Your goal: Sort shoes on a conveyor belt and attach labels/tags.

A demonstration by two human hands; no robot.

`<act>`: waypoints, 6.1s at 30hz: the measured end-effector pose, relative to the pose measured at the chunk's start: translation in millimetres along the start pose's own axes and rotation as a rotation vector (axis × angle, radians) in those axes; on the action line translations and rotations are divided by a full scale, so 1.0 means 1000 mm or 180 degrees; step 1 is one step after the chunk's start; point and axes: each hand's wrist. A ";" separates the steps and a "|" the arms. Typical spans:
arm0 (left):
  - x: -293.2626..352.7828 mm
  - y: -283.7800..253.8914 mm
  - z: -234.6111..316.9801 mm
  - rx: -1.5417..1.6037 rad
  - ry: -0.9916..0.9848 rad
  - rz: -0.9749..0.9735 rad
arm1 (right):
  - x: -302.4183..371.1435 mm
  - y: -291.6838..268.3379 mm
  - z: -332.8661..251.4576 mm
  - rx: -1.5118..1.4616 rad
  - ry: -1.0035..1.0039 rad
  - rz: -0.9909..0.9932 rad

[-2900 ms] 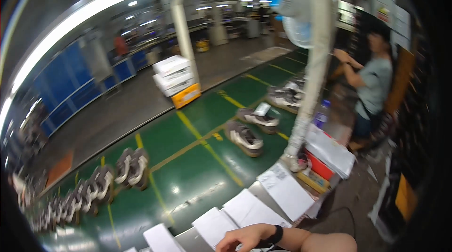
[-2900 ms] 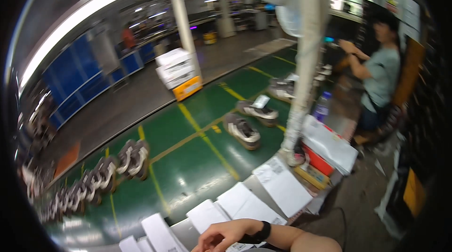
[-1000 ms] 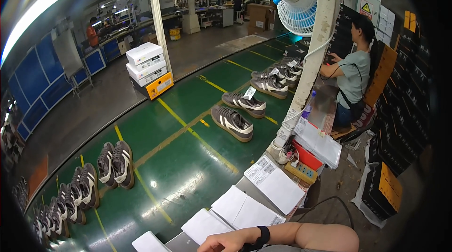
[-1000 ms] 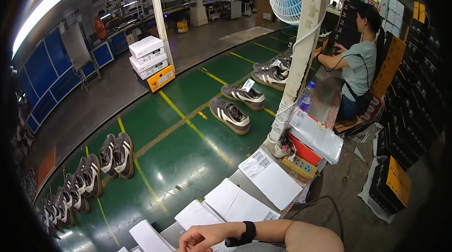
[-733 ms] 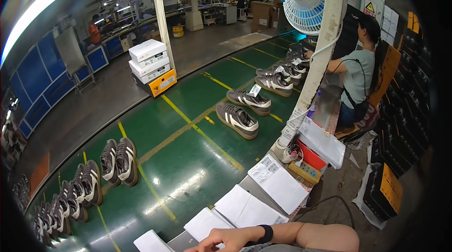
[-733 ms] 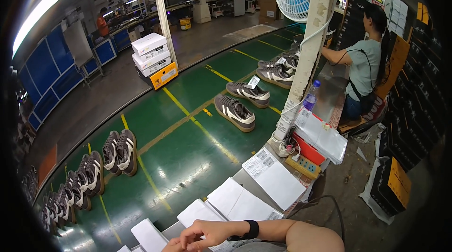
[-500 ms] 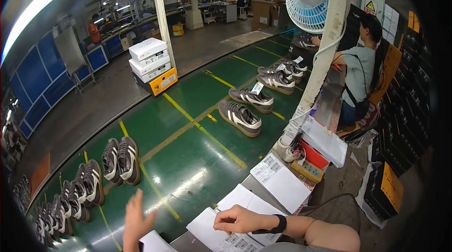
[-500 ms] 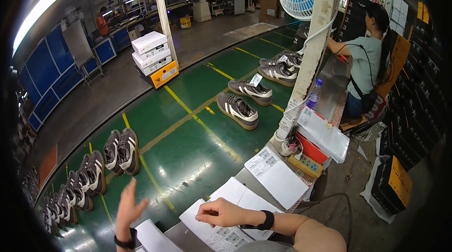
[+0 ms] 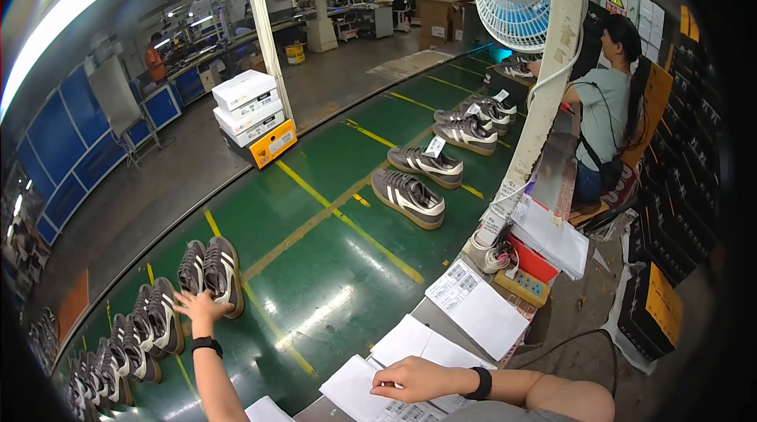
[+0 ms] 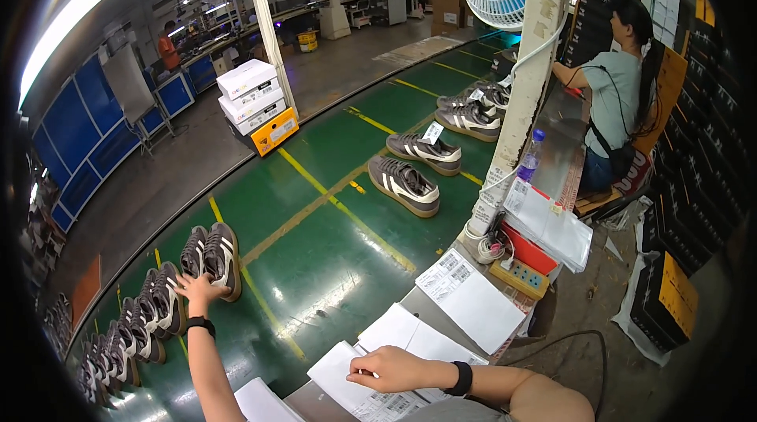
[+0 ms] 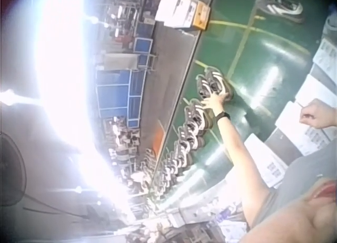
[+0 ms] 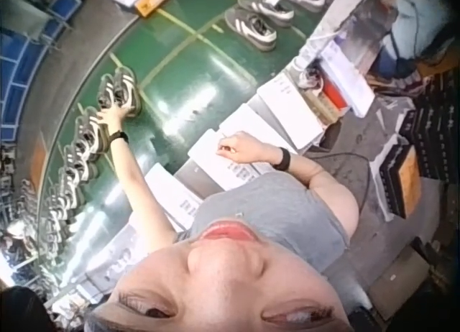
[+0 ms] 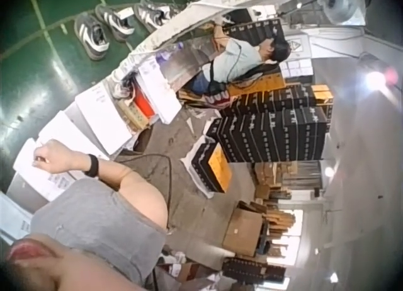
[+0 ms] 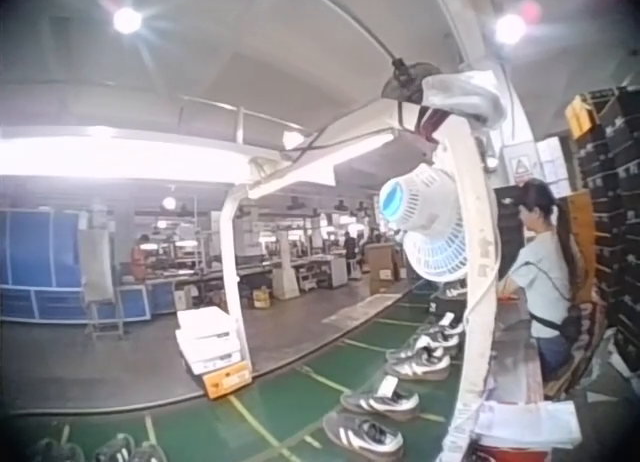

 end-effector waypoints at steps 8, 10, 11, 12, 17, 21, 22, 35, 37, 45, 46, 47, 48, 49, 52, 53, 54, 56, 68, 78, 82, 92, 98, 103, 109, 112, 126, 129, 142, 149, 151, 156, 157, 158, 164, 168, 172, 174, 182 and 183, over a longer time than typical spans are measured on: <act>0.008 -0.013 -0.024 0.0635 0.0470 -0.2020 | -0.004 -0.020 -0.005 0.0314 -0.0066 -0.0016; 0.061 -0.024 -0.003 0.0433 0.1214 -0.1889 | 0.001 -0.035 0.003 0.0322 0.0201 -0.0051; 0.091 -0.036 0.006 0.0507 0.1391 -0.2164 | -0.001 -0.041 0.008 0.0378 0.0355 -0.0196; 0.120 -0.045 0.014 0.0608 0.1579 -0.2423 | -0.006 -0.049 0.009 0.0452 0.0378 -0.0356; 0.189 0.001 0.023 0.0588 0.2113 0.0142 | -0.071 -0.058 0.007 0.0511 -0.0028 -0.0673; 0.171 0.059 0.019 0.0895 0.2169 0.0451 | -0.158 -0.024 0.006 0.0506 -0.0588 -0.0330; 0.169 0.068 0.023 0.1127 0.2309 0.0474 | -0.175 -0.013 0.011 0.0543 -0.0609 -0.0151; 0.267 -0.082 0.066 0.2274 0.2672 -0.1453 | -0.164 0.002 -0.028 0.0795 -0.1381 -0.0419; 0.257 -0.081 0.066 0.2379 0.2572 -0.1535 | -0.183 0.008 -0.013 0.0287 -0.1326 -0.0325; 0.258 -0.073 0.063 0.2979 0.2028 -0.1356 | -0.216 0.015 0.002 -0.1073 0.0530 -0.1267; 0.259 -0.073 0.062 0.2984 0.2030 -0.1377 | -0.217 0.013 0.001 -0.1113 0.0606 -0.1289; 0.259 -0.075 0.062 0.2948 0.2030 -0.1401 | -0.218 0.012 -0.001 -0.1158 0.0665 -0.1313; 0.259 -0.077 0.061 0.2909 0.2035 -0.1418 | -0.216 0.008 -0.001 -0.1166 0.0661 -0.1306; 0.259 -0.071 0.062 0.2893 0.2044 -0.1412 | -0.213 0.001 -0.001 -0.0569 -0.0152 -0.1056; 0.253 -0.044 0.046 0.2985 0.2967 0.0919 | -0.212 -0.019 -0.013 0.0842 -0.1860 0.0045; 0.244 -0.037 0.030 0.3127 0.3091 0.0861 | -0.217 -0.024 0.000 0.1126 -0.2015 0.0402; 0.239 -0.035 0.020 0.3291 0.3258 0.0826 | -0.220 -0.034 0.003 0.1460 -0.2170 0.0783; 0.226 -0.008 0.010 0.2122 0.2330 0.1648 | -0.237 -0.050 0.009 0.1924 -0.1859 0.1185; 0.222 -0.047 0.024 0.1040 0.1640 -0.0896 | -0.228 0.038 -0.020 0.1282 -0.1488 0.0069; 0.269 -0.096 0.033 0.2324 0.2461 -0.1383 | -0.211 0.034 -0.023 0.0155 -0.1292 -0.0221; 0.284 -0.087 0.031 0.2117 0.2309 -0.1014 | -0.206 0.031 -0.021 -0.0903 0.0420 -0.0937; 0.268 -0.015 0.030 0.1009 0.1788 0.0327 | -0.127 -0.021 -0.006 0.1653 -0.0565 0.0933; 0.356 0.022 0.047 0.1468 0.2417 -0.0685 | 0.003 0.021 0.012 0.1348 -0.0110 -0.0216; 0.383 0.072 0.054 0.1012 0.2519 -0.0627 | 0.032 0.045 0.030 0.1732 -0.0320 0.0077; 0.390 0.075 0.053 0.0849 0.2404 -0.0757 | 0.036 0.056 0.037 0.1816 -0.0651 0.0307; 0.386 0.066 0.056 0.0936 0.2334 -0.0886 | 0.041 0.061 0.027 0.2077 -0.0703 0.0331; 0.312 0.070 0.058 0.1423 0.2352 -0.1382 | 0.045 0.080 -0.046 0.2969 -0.0833 -0.0431; 0.304 0.061 0.064 0.1195 0.2215 -0.1684 | 0.036 0.095 -0.063 0.2895 -0.1365 -0.0212; 0.296 0.053 0.058 0.1716 0.2274 -0.1476 | 0.011 -0.005 -0.098 -0.0032 -0.0495 -0.0394; 0.208 0.050 0.036 0.1550 0.0940 0.0816 | -0.019 -0.056 -0.079 -0.1004 -0.0131 -0.0190; 0.164 0.077 0.022 0.2127 0.1174 -0.0038 | -0.037 -0.055 -0.064 -0.1002 -0.0060 0.0075; 0.152 0.091 0.095 0.2369 0.1857 -0.0213 | -0.139 -0.093 0.040 -0.1230 0.0256 0.1471; 0.154 0.097 0.099 0.2251 0.1922 -0.0148 | -0.165 -0.095 0.063 -0.0937 0.0127 0.1681; 0.156 0.094 0.105 0.2361 0.1977 -0.0258 | -0.187 -0.097 0.090 -0.0667 0.0074 0.1861; 0.159 0.022 0.043 0.2384 0.1951 -0.0415 | -0.268 -0.067 0.147 0.0151 0.0846 0.1993; 0.098 0.027 -0.031 0.1114 0.1345 0.0365 | -0.256 -0.071 0.146 0.0850 0.1470 0.2208; 0.035 0.012 -0.073 0.0469 0.0034 0.0624 | -0.190 -0.068 0.127 0.0490 0.0619 0.2342; 0.010 0.008 -0.096 0.0126 -0.0185 0.0416 | -0.126 -0.060 0.098 0.0524 0.0292 0.1788; -0.014 -0.008 -0.082 0.0371 -0.0215 0.0185 | 0.035 -0.019 0.046 0.2437 0.1087 -0.0381; -0.013 -0.011 -0.081 0.0343 -0.0194 0.0158 | 0.038 -0.015 0.044 0.2469 0.1082 -0.0351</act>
Point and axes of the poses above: each hand's wrist, its own x-axis away from the middle knuckle, its own y-axis out of the palm, z = x × y, and after that the axes turned 9 degrees about x, right-handed
